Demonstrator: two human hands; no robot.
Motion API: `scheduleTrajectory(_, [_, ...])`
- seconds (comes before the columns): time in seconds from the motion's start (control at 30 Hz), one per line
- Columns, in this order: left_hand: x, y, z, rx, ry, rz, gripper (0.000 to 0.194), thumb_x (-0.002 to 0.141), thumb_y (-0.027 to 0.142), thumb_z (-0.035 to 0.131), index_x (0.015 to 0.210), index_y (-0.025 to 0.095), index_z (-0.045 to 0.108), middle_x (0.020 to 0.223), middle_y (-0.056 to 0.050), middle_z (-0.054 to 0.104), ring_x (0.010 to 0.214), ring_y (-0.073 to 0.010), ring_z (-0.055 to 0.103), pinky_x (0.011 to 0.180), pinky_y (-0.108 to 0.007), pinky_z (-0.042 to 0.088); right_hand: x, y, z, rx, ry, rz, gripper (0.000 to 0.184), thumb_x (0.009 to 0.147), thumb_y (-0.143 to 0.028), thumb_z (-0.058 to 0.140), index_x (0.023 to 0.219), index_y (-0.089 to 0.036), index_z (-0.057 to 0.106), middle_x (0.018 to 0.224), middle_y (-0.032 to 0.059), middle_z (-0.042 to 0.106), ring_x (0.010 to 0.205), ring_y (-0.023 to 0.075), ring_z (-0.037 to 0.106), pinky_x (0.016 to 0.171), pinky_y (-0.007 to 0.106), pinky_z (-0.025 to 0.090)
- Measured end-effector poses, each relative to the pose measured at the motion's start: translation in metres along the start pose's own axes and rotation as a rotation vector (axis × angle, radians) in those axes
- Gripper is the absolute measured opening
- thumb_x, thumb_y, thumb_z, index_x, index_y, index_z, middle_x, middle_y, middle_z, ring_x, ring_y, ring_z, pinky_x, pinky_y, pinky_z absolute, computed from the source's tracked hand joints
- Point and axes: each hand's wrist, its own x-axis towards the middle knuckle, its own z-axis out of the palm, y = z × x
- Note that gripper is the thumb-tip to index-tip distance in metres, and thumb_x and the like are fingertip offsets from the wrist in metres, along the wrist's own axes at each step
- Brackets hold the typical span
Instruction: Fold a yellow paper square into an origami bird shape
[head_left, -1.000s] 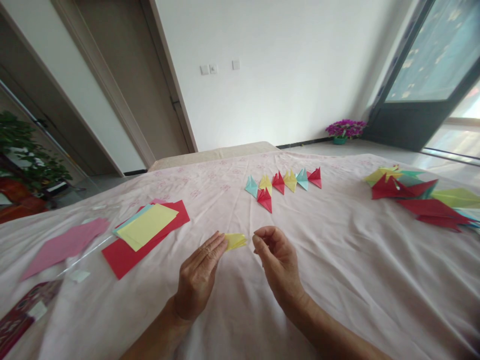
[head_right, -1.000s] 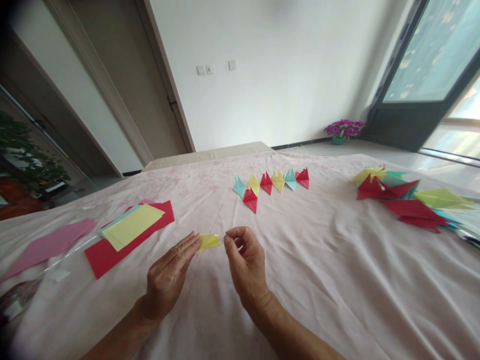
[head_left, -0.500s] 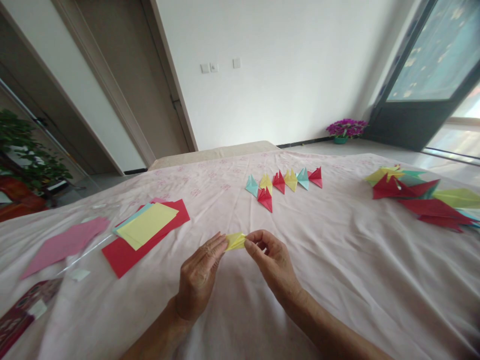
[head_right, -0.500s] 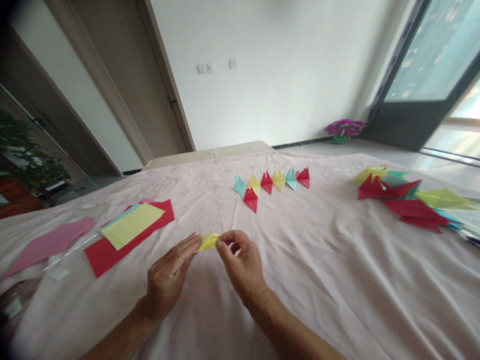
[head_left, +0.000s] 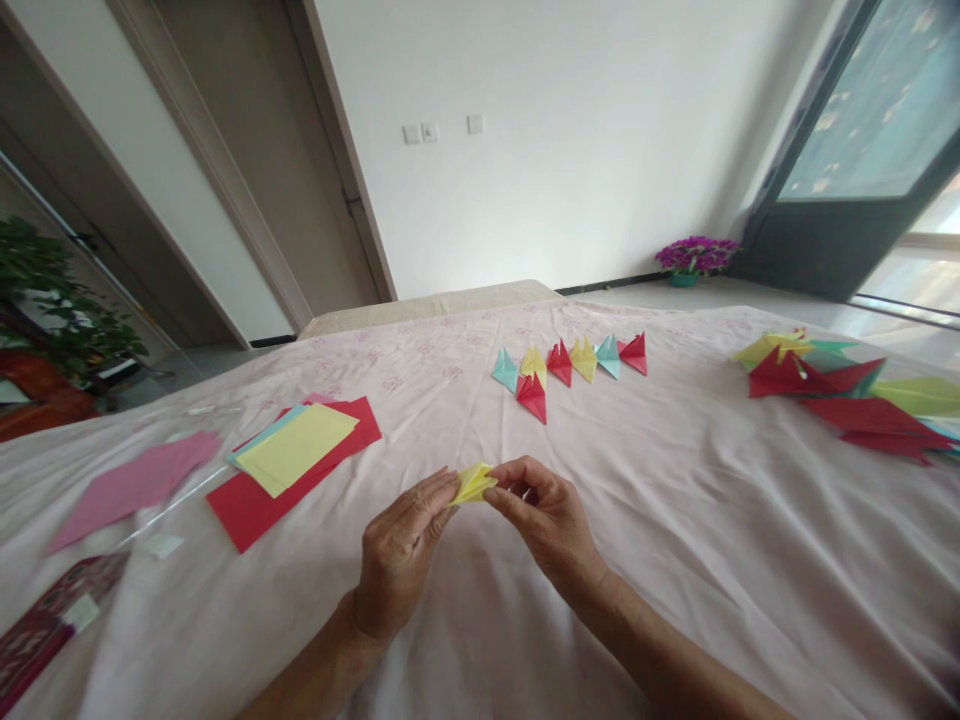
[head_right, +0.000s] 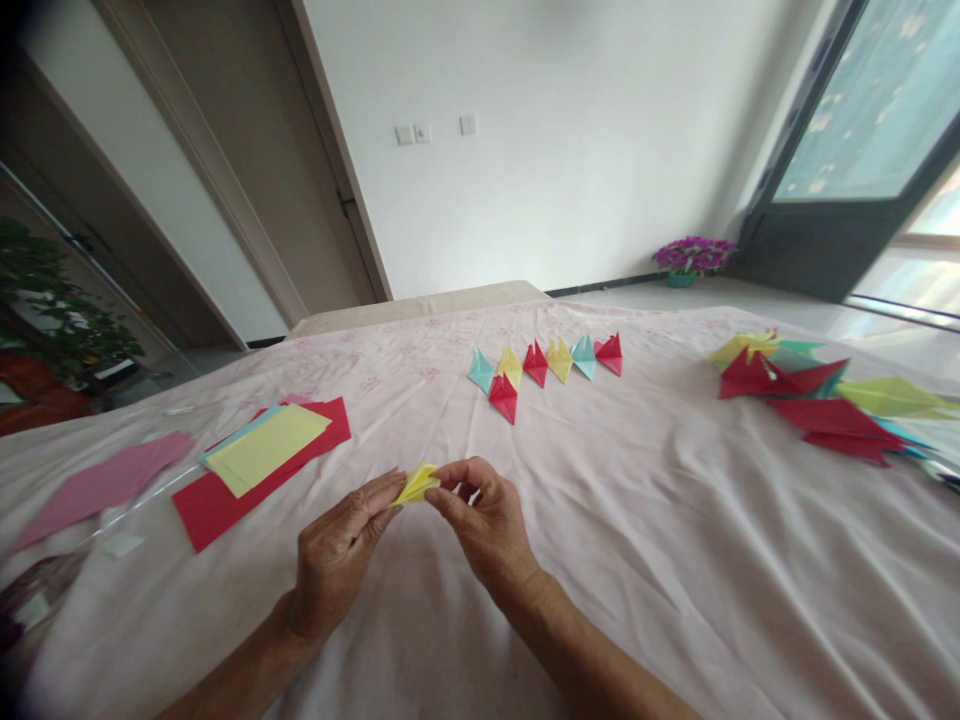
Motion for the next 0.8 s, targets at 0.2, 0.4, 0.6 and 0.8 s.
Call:
scheduleTrajectory(0.2, [0.003,0.003,-0.001,-0.013,0.009,-0.029,0.028,0.086,0.011,0.064,0.112,0.019,0.066,0.109,-0.008,0.073,0.099,-0.0201,0.070,0.088,-0.032,0.059,0.001,0.001,-0.002,0.020,0.001,0.016,0.017,0.073,-0.036,0.072,0.074,-0.020,0.069,0.061,-0.0028,0.058,0.055,0.0114,0.043,0.051,0.023,0.035])
scheduleTrajectory(0.4, [0.001,0.002,0.001,-0.058,-0.007,-0.073,0.027,0.085,0.011,0.064,0.111,0.019,0.067,0.108,-0.008,0.073,0.099,-0.0194,0.070,0.089,-0.032,0.059,0.002,-0.002,-0.002,0.042,0.000,0.026,0.016,0.071,-0.035,0.073,0.069,-0.020,0.068,0.058,-0.0039,0.056,0.054,0.0112,0.042,0.051,0.023,0.034])
scheduleTrajectory(0.6, [-0.002,-0.001,0.001,-0.093,-0.014,-0.121,0.027,0.086,0.014,0.064,0.112,0.020,0.068,0.109,-0.006,0.073,0.099,-0.0196,0.070,0.089,-0.033,0.059,0.002,-0.005,-0.002,0.030,-0.018,-0.033,0.016,0.073,-0.033,0.071,0.066,-0.020,0.065,0.059,-0.0035,0.055,0.054,0.0113,0.042,0.050,0.023,0.034])
scheduleTrajectory(0.8, [-0.002,0.002,0.000,-0.195,-0.009,-0.277,0.020,0.085,0.022,0.065,0.104,0.022,0.072,0.102,-0.004,0.075,0.091,-0.0202,0.072,0.084,-0.032,0.060,-0.001,-0.013,-0.005,-0.001,-0.057,-0.109,0.019,0.075,-0.030,0.069,0.062,-0.019,0.062,0.062,-0.0019,0.055,0.057,0.0119,0.045,0.053,0.024,0.036])
